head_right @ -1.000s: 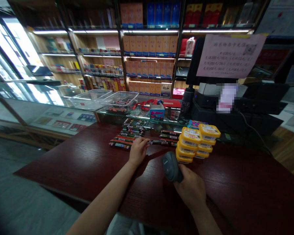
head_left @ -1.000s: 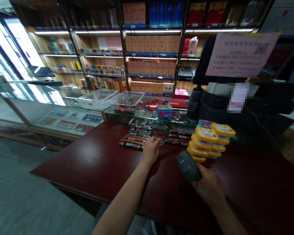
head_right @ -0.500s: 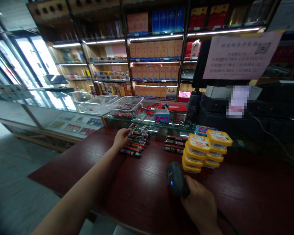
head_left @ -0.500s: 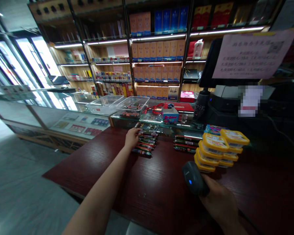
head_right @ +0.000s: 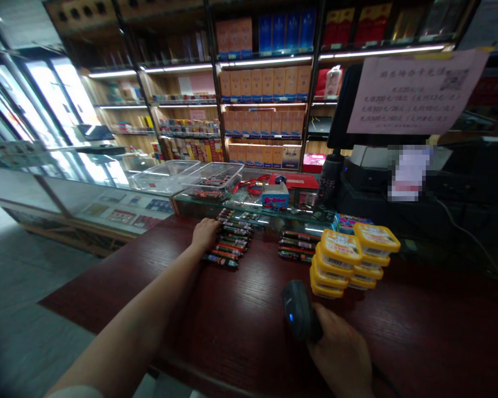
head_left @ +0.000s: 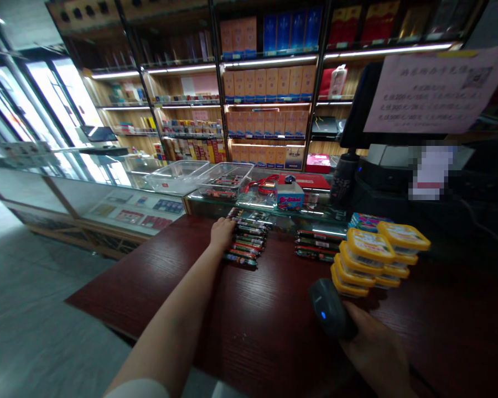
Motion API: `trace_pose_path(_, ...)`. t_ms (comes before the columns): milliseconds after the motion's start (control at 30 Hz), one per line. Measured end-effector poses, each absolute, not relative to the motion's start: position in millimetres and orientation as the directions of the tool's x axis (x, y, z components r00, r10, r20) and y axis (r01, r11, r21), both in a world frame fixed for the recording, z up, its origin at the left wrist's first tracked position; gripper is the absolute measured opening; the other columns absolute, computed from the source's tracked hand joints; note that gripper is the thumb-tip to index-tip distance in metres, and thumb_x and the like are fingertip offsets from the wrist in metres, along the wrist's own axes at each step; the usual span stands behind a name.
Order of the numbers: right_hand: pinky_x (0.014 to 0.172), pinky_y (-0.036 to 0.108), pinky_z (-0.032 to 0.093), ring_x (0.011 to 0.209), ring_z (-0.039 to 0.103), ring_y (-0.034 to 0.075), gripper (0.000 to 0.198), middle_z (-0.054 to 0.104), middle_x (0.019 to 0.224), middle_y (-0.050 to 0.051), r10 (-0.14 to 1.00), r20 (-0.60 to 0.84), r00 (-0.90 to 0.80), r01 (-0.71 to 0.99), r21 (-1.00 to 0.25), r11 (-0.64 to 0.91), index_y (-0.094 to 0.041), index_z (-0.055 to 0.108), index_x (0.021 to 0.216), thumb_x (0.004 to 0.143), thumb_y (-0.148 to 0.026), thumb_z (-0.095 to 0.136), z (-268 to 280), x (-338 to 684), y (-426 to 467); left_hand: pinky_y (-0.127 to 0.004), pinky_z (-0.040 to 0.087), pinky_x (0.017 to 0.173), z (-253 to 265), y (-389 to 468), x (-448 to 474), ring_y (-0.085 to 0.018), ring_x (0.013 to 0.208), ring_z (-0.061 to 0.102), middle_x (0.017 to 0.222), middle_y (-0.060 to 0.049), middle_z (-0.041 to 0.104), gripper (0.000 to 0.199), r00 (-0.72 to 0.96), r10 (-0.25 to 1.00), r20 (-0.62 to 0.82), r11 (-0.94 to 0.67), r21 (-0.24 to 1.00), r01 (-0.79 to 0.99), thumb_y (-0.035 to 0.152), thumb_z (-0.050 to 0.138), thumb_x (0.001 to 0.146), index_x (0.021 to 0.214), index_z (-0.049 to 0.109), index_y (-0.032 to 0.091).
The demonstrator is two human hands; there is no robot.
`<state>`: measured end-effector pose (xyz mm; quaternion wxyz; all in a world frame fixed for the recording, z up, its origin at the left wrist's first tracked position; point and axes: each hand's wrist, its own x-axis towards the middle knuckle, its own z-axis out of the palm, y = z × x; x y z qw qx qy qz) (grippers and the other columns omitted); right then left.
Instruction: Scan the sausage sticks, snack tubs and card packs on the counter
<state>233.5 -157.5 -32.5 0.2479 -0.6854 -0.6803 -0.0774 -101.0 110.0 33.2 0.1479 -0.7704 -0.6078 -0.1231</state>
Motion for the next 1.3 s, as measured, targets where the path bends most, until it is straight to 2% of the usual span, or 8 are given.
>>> trace_pose_path(133,0.070,0.032,0.047,0.081,0.068,0.023,0.029,0.072,0.094,0.006,0.893,0.446,0.055,0.970,-0.236,0.058,-0.021,0.059,0.104,0.076,-0.020,0.051,-28,232,-158,-0.033,0.041,0.077,31,110,-98,-0.024,0.100,0.051,0.105,-0.009,0.062,0.022,0.192,0.897,0.399,-0.189,-0.047,0.981,0.027,0.043,0.089,0.093,0.064,0.022)
trace_pose_path(333,0.068,0.031,0.045,0.079,0.067,0.022,0.028,0.072,0.091,0.005,0.890,0.451,0.064,0.968,-0.245,0.054,-0.021,0.059,0.104,0.077,-0.020,0.051,-23,229,-159,-0.035,0.042,0.081,32,103,-89,-0.025,0.101,0.051,0.102,-0.010,0.062,0.021,0.227,0.864,0.449,-0.235,-0.040,0.971,0.022,0.046,0.086,0.095,0.064,0.020)
trace_pose_path(533,0.066,0.027,0.041,0.077,0.066,0.019,0.026,0.071,0.089,0.003,0.913,0.400,0.083,0.973,-0.232,0.013,-0.022,0.059,0.101,0.076,-0.017,0.054,-9,226,-161,-0.037,0.040,0.092,28,76,-35,-0.023,0.104,0.050,0.106,-0.008,0.061,0.026,0.370,0.760,0.534,-0.469,0.057,0.881,0.019,0.045,0.085,0.103,0.064,0.021)
trace_pose_path(733,0.065,0.027,0.039,0.075,0.066,0.019,0.023,0.071,0.086,0.003,0.926,0.353,0.136,0.970,-0.237,-0.053,-0.022,0.060,0.099,0.076,-0.018,0.057,-2,225,-162,-0.032,0.042,0.093,15,35,41,-0.019,0.105,0.051,0.111,-0.006,0.058,0.031,0.604,0.701,0.378,-0.690,0.147,0.708,0.017,0.044,0.086,0.111,0.061,0.024)
trace_pose_path(833,0.064,0.027,0.037,0.074,0.066,0.019,0.024,0.071,0.086,0.002,0.927,0.346,0.148,0.970,-0.236,-0.067,-0.022,0.061,0.099,0.076,-0.017,0.058,-2,226,-162,-0.032,0.042,0.094,9,28,71,-0.019,0.106,0.050,0.111,-0.006,0.057,0.028,0.600,0.737,0.312,-0.665,0.179,0.725,0.018,0.047,0.085,0.109,0.061,0.023)
trace_pose_path(1000,0.063,0.027,0.036,0.073,0.065,0.018,0.021,0.071,0.085,0.002,0.937,0.315,0.149,0.968,-0.242,-0.073,-0.024,0.062,0.097,0.076,-0.019,0.059,-2,227,-162,-0.033,0.044,0.090,4,30,99,-0.021,0.102,0.051,0.107,-0.008,0.057,0.021,0.498,0.818,0.288,-0.561,0.209,0.801,0.026,0.055,0.083,0.101,0.063,0.019)
trace_pose_path(1167,0.063,0.027,0.035,0.074,0.066,0.018,0.024,0.071,0.084,0.001,0.938,0.309,0.157,0.966,-0.246,-0.080,-0.024,0.062,0.098,0.075,-0.018,0.057,-1,227,-164,-0.033,0.045,0.089,8,27,95,-0.022,0.104,0.050,0.109,-0.009,0.054,0.020,0.500,0.841,0.207,-0.532,0.147,0.834,0.023,0.056,0.081,0.098,0.066,0.020)
trace_pose_path(1300,0.063,0.027,0.036,0.075,0.066,0.018,0.023,0.071,0.085,0.001,0.935,0.326,0.140,0.968,-0.244,-0.060,-0.024,0.062,0.097,0.075,-0.019,0.056,-1,228,-165,-0.033,0.046,0.085,13,19,72,-0.023,0.102,0.052,0.104,-0.010,0.056,0.016,0.396,0.893,0.216,-0.421,0.087,0.903,0.023,0.060,0.079,0.092,0.067,0.018)
